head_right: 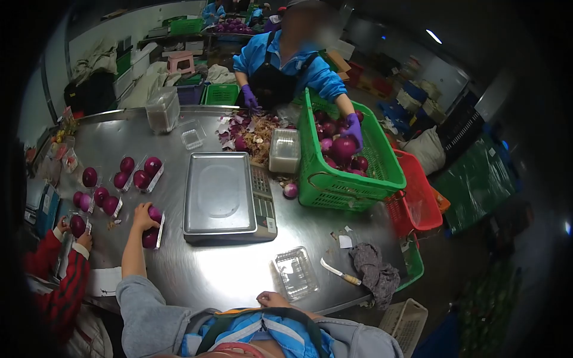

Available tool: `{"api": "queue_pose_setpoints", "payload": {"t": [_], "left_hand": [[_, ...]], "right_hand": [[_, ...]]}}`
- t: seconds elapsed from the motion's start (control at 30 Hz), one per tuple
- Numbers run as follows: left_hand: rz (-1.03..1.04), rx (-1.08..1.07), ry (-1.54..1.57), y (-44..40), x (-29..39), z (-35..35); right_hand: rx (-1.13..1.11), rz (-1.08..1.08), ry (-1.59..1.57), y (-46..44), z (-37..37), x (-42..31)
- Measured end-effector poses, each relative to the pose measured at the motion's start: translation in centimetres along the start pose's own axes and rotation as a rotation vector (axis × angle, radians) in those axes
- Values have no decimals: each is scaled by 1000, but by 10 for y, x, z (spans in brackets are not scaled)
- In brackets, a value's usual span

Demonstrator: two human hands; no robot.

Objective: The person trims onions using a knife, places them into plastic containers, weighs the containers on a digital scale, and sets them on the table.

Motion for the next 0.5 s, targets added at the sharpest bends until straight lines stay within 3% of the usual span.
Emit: {"api": "queue_pose_setpoints", "payload": {"t": [0.13, 0.23, 0.27, 0.3, 0.33, 0.4, 0.5], "left_hand": [[21, 143, 461, -3, -28, -9], [121, 87, 1243, 8, -42, -23], [312, 39, 1620, 24, -25, -30], [585, -66, 1793, 25, -17, -35], [588, -129, 2067, 27, -10, -32], [450, -8, 2238, 40, 11, -36], [480, 5, 2242, 53, 47, -46]], "right_hand": [[5, -16, 10, 4, 1, -4], [-48, -4, -91, 4, 0, -4], [-19, 1, -45, 4, -2, -5], [-2, 6, 5, 3, -2, -6], [-52, 13, 22, 2, -2, -8], [-47, 40, -27, 3, -4, -10], [-70, 29, -75, -1, -3, -6]]}}
Point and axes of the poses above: each hand's wrist, its own y-axis away from the middle knuckle, its own z-axis out of the palm, x = y × z, the point moved 2 cm from there along -y, towards the middle knuckle, and after that the axes turned 12 degrees about -x, right-handed, at the moved point
